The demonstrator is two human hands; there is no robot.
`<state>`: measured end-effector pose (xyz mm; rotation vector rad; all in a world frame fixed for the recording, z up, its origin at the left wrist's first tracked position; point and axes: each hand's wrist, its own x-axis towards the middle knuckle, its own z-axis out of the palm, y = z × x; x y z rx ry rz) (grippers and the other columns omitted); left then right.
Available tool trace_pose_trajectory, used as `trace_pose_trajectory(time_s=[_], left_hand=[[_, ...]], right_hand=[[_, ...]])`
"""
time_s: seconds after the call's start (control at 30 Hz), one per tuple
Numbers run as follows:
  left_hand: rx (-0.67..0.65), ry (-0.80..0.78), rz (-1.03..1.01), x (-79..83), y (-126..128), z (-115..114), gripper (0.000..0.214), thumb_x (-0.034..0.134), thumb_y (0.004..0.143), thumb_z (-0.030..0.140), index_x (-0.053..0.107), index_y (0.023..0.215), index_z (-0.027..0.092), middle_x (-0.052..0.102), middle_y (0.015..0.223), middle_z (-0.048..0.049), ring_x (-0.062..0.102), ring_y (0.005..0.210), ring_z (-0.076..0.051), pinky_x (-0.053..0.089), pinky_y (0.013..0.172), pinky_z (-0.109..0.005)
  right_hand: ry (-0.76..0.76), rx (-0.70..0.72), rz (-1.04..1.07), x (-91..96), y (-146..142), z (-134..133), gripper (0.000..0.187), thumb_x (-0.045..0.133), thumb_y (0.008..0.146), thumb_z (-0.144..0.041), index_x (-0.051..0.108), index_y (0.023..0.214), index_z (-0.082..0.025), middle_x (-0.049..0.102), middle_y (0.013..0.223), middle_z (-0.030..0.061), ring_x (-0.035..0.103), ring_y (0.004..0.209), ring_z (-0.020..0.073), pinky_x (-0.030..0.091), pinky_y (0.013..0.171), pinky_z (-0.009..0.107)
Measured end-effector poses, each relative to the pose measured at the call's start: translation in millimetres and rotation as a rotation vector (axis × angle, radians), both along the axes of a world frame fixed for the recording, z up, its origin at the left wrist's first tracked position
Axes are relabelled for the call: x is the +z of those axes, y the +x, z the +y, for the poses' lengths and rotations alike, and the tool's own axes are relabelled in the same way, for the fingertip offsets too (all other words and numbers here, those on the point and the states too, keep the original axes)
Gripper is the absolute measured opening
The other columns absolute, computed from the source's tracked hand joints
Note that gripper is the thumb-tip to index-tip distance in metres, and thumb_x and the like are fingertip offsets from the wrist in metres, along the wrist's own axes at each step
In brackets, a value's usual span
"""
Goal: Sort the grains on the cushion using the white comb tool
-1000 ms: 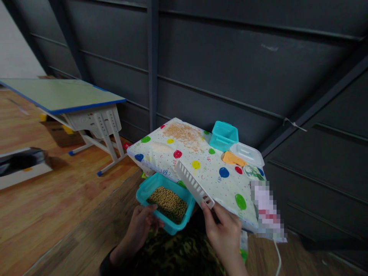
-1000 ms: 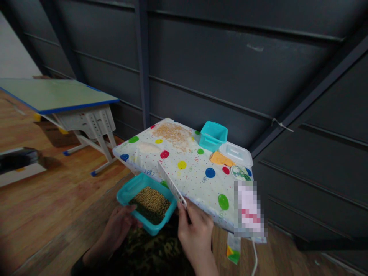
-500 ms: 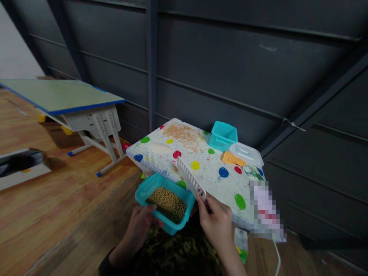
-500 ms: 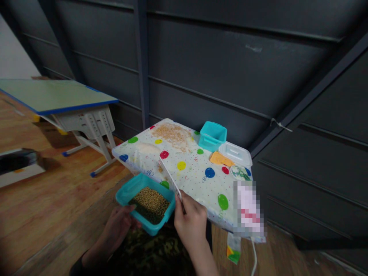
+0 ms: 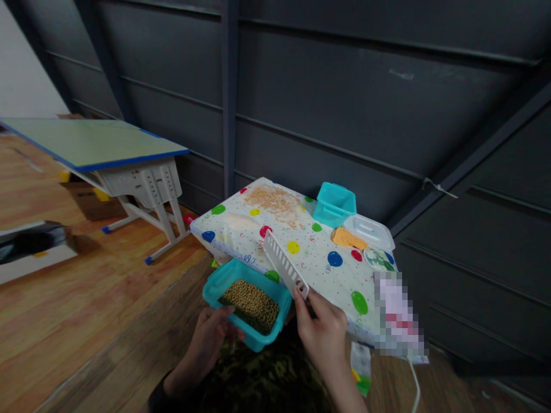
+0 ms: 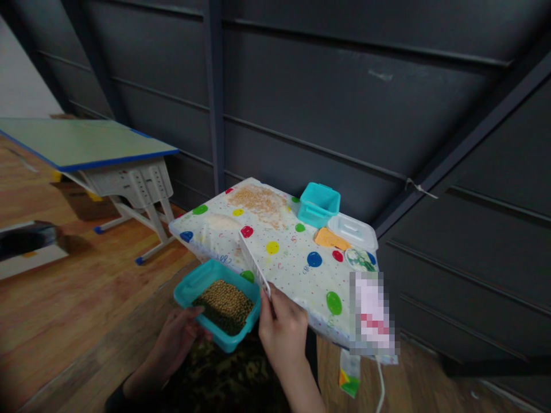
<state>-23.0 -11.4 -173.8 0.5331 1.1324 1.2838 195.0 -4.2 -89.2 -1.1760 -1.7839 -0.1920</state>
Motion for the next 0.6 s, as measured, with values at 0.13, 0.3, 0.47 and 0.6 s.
trace_pose_trajectory(time_s=[0.13, 0.3, 0.47, 0.6], left_hand=[[-0.002, -0.015, 0.009, 0.3, -1, 0, 0.042, 0.084, 0.059, 0.049, 0.061, 0.034, 0.024, 0.063, 0.036, -0.0065, 0.057, 0.034, -0.018, 0.045, 0.038, -0.029], [0.030, 0.004, 0.013, -1.9, -4, 2, 0.044, 0.087, 0.059, 0.049, 0.059, 0.034, 0.024, 0.062, 0.035, -0.0058, 0.059, 0.034, -0.019, 0.046, 0.039, -0.029], [0.019, 0.005, 0.007, -4.5, -6, 3, 0.045, 0.089, 0.059, 0.050, 0.060, 0.038, 0.023, 0.063, 0.037, -0.0061, 0.062, 0.035, -0.019, 0.046, 0.039, -0.028], [0.030, -0.003, 0.002, -1.3, -5, 2, 0.046, 0.087, 0.058, 0.050, 0.057, 0.033, 0.025, 0.062, 0.036, -0.0057, 0.062, 0.036, -0.020, 0.046, 0.039, -0.028]], right_hand=[[-0.019, -0.006, -0.008, -2.0, -5, 18, 0.032, 0.059, 0.111, -0.026, 0.086, 0.100, -0.015, 0.086, 0.081, 0.0099, 0.081, 0.062, 0.0214, 0.066, 0.066, 0.026], [-0.059, 0.057, -0.004, -2.6, -7, 15, 0.028, 0.059, 0.108, -0.021, 0.086, 0.103, -0.017, 0.087, 0.086, 0.0089, 0.083, 0.065, 0.0214, 0.067, 0.069, 0.026], [-0.089, 0.111, 0.020, -5.9, -5, 0, 0.027, 0.060, 0.106, -0.015, 0.087, 0.105, -0.021, 0.088, 0.091, 0.0067, 0.084, 0.071, 0.0211, 0.068, 0.073, 0.027], [-0.078, 0.135, 0.064, -8.8, -8, -12, 0.026, 0.062, 0.105, -0.015, 0.087, 0.105, -0.021, 0.088, 0.091, 0.0061, 0.084, 0.070, 0.0216, 0.069, 0.074, 0.028]])
